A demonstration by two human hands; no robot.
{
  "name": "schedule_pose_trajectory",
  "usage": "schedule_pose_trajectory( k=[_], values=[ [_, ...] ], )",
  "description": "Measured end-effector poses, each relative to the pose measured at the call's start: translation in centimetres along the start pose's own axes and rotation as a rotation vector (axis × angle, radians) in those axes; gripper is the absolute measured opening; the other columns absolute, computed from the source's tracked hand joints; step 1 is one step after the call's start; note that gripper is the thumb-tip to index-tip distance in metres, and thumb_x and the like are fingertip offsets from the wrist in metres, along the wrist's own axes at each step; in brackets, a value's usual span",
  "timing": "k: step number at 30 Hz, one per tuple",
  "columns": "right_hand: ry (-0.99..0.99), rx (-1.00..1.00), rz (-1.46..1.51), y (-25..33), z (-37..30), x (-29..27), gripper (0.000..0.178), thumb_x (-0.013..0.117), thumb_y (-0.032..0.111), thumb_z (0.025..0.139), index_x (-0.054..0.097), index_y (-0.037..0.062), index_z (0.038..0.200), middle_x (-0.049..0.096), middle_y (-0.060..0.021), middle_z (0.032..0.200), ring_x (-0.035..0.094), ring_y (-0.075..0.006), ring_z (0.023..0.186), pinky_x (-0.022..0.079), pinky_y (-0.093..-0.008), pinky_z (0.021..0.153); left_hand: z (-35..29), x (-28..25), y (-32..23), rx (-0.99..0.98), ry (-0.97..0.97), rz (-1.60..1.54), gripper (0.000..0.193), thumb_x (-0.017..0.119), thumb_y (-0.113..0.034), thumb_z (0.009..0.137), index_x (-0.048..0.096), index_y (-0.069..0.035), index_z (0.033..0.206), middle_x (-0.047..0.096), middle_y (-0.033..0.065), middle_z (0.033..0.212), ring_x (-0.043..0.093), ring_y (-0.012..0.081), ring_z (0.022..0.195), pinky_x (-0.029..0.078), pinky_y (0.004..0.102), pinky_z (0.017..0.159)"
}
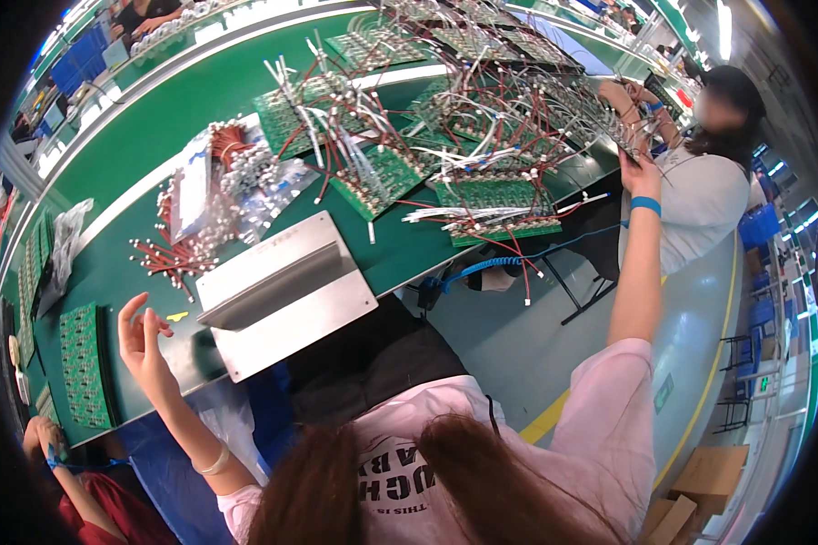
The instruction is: Organizing and inspecting stacks of printed circuit board assemblies with attached wiring on a factory production line.
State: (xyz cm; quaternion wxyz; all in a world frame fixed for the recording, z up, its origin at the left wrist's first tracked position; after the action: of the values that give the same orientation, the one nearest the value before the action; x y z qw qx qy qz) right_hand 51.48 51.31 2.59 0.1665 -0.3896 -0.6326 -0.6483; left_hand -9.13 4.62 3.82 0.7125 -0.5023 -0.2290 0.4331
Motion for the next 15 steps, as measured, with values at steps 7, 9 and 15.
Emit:
schedule_pose_trajectory(
  k=[7, 9, 15],
  values=[
    [0.026, 0.098, 0.063, -2.8, 2.5, -2.0, 0.026, 0.028, 0.003, 0.075, 0.039, -0.0048, 0.096, 0.043, -0.0166, 0.099, 0.042, -0.0288, 0.09, 0.038, -0.0363, 0.076, -0.7, 4.7, -3.9, 0.08, 0.053, 0.026, 0.02, 0.045, -0.002, 0.07, 0.044, -0.001, 0.09, 0.04, -0.0012, 0.055, 0.034, 0.0039, 0.046, 0.026, 0.0136, 0.044],
    [-0.034, 0.097, 0.045, -3.0, 2.3, -2.8, 0.026, 0.029, 0.003, 0.074, 0.04, -0.0031, 0.096, 0.043, -0.0159, 0.099, 0.042, -0.0286, 0.091, 0.038, -0.0369, 0.077, -1.2, 6.3, -5.5, 0.134, 0.099, -0.012, 0.026, 0.046, 0.001, 0.068, 0.042, 0.0, 0.093, 0.043, 0.0008, 0.062, 0.038, 0.0051, 0.053, 0.029, 0.014, 0.049],
    [-0.022, 0.074, 0.088, -2.9, 2.7, -2.7, 0.026, 0.027, 0.002, 0.074, 0.039, -0.0047, 0.097, 0.042, -0.0168, 0.1, 0.04, -0.0295, 0.094, 0.035, -0.038, 0.08, -2.9, 11.2, -6.6, 0.063, 0.325, -0.246, 0.027, 0.046, -0.003, 0.066, 0.042, 0.003, 0.092, 0.045, 0.0083, 0.083, 0.045, 0.0137, 0.072, 0.036, 0.0227, 0.063]
  ],
)
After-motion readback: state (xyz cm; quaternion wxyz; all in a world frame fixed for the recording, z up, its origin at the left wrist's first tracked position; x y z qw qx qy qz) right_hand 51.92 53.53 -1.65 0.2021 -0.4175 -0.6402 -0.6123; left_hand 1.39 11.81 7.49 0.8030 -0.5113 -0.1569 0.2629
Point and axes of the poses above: each hand's wrist, its own z-axis towards the middle knuckle, its own x-axis out of the palm, y = z × x, the point moved 10 cm from there along z, towards the middle knuckle
